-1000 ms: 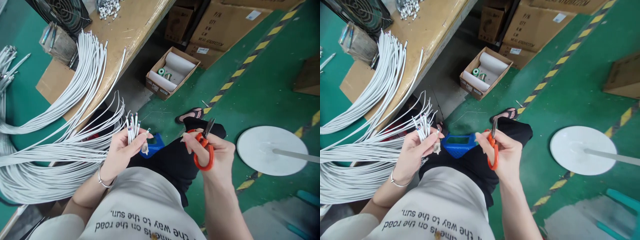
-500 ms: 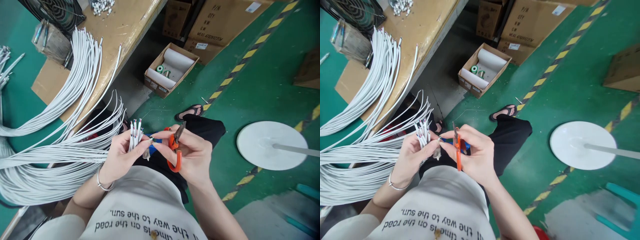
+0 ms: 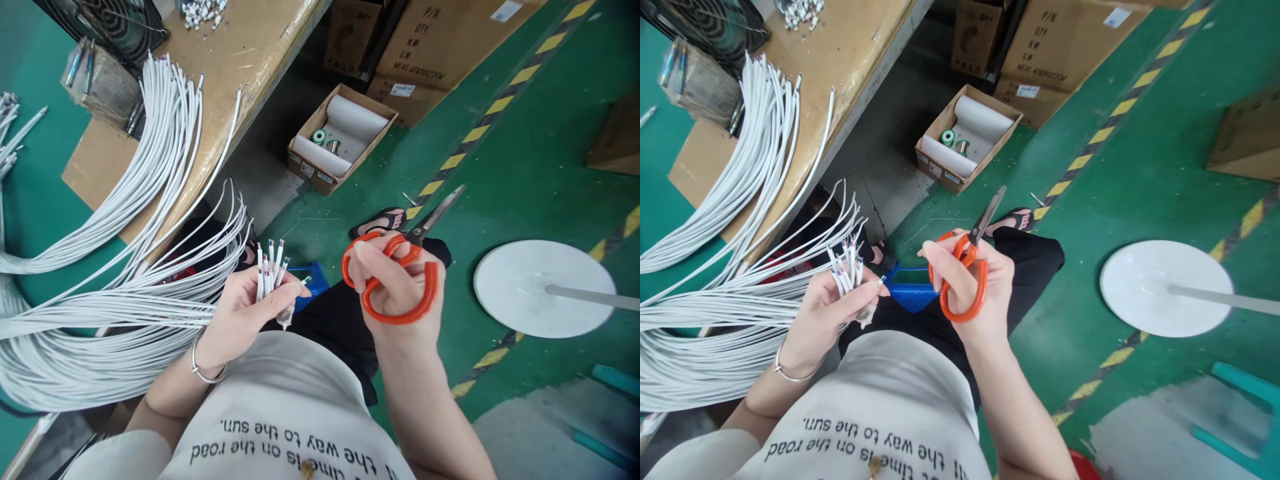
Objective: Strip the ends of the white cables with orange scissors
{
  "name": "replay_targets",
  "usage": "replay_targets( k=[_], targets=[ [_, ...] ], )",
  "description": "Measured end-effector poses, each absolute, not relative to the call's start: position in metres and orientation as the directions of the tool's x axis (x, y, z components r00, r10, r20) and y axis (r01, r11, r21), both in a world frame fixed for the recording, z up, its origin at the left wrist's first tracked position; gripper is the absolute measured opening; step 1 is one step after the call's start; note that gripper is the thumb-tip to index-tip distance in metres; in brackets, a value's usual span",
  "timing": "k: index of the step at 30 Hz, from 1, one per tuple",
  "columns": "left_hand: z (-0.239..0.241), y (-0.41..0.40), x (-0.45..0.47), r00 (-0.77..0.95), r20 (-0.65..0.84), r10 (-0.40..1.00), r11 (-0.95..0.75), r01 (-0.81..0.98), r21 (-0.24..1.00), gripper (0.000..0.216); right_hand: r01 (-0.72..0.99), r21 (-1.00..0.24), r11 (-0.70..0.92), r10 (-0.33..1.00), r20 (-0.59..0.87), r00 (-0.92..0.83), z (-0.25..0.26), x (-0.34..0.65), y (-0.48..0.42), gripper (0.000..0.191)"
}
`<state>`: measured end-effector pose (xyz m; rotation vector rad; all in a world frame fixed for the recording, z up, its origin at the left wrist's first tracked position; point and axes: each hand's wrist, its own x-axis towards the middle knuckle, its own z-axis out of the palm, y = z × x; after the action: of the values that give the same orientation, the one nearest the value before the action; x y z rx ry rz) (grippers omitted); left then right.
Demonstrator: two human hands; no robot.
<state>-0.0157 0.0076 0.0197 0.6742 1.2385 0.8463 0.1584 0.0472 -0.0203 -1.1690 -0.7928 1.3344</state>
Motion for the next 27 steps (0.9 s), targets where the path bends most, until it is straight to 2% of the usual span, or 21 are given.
replay_targets(
  k=[4,9,12,17,22,27],
  targets=[
    [0.016,0.007,-0.019,0.097,-0.547,0.832,0.555,-0.184,0.811,0.023,-0.256,-0.95,-0.177,0.977,-0.202,0.072,-0.024,0.163,0.044,0.043],
    [0.013,0.008,-0.02,0.086,-0.527,0.846,0.534,-0.157,0.831,0.021,-0.246,-0.952,-0.182,0.973,-0.211,0.097,-0.03,0.166,0.039,0.039],
    [0.012,0.01,-0.018,0.009,-0.46,0.888,0.456,-0.157,0.876,0.015,-0.223,-0.959,-0.176,0.969,-0.209,0.134,-0.03,0.17,0.039,0.037],
    [0.008,0.01,-0.02,-0.091,-0.314,0.945,0.306,-0.096,0.947,0.012,-0.192,-0.972,-0.133,0.962,-0.173,0.21,-0.027,0.18,0.042,0.046],
    [0.009,0.009,-0.022,-0.045,-0.398,0.916,0.388,-0.143,0.91,0.018,-0.182,-0.976,-0.123,0.96,-0.164,0.228,-0.026,0.185,0.041,0.043],
    [0.011,0.01,-0.021,0.024,-0.431,0.902,0.419,-0.292,0.86,0.015,-0.195,-0.971,-0.136,0.967,-0.173,0.187,-0.029,0.184,0.038,0.039]
  ],
)
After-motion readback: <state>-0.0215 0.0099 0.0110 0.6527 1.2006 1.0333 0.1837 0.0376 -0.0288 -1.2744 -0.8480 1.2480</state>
